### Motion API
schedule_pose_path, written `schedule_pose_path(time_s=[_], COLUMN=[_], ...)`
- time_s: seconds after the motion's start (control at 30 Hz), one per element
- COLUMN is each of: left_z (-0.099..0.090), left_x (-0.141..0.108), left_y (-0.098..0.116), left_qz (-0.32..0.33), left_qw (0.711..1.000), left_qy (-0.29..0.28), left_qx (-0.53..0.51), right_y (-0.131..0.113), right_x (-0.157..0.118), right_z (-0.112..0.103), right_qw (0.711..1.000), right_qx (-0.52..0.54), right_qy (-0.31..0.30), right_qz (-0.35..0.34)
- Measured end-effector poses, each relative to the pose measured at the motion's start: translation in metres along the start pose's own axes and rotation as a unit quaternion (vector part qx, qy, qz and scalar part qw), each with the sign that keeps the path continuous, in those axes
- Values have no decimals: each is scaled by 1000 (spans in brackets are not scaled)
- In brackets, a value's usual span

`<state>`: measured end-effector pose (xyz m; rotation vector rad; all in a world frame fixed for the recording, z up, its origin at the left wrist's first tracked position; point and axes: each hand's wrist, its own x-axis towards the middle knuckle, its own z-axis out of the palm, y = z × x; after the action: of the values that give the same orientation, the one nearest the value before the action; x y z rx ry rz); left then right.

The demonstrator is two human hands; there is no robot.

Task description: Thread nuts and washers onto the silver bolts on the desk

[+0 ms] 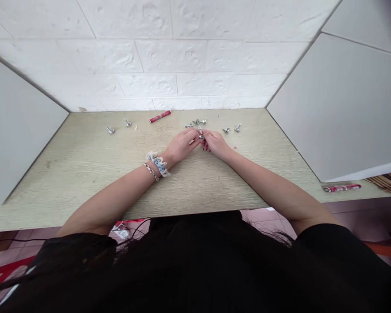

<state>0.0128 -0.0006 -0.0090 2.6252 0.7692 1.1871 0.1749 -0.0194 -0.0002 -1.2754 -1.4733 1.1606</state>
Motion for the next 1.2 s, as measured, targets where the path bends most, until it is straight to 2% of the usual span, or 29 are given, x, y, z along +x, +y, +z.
schedule_pose_path(time_s=[0.23, 0.83, 1.2], left_z=[0, 0, -3], left_x=[0, 1, 3], left_y=[1, 3, 7], left_qz=[-10, -10, -64], left_qw=[1000, 1000, 995], left_qy=[-8, -14, -72], left_qx=[12, 2, 4], right_y=[-1, 1, -3], right_x=[-1, 0, -3], right_z=[-1, 0, -1], right_qw=[999, 1000, 999], right_qx=[46, -3, -28], right_qy=[-8, -5, -17], right_qz=[-3, -9, -24])
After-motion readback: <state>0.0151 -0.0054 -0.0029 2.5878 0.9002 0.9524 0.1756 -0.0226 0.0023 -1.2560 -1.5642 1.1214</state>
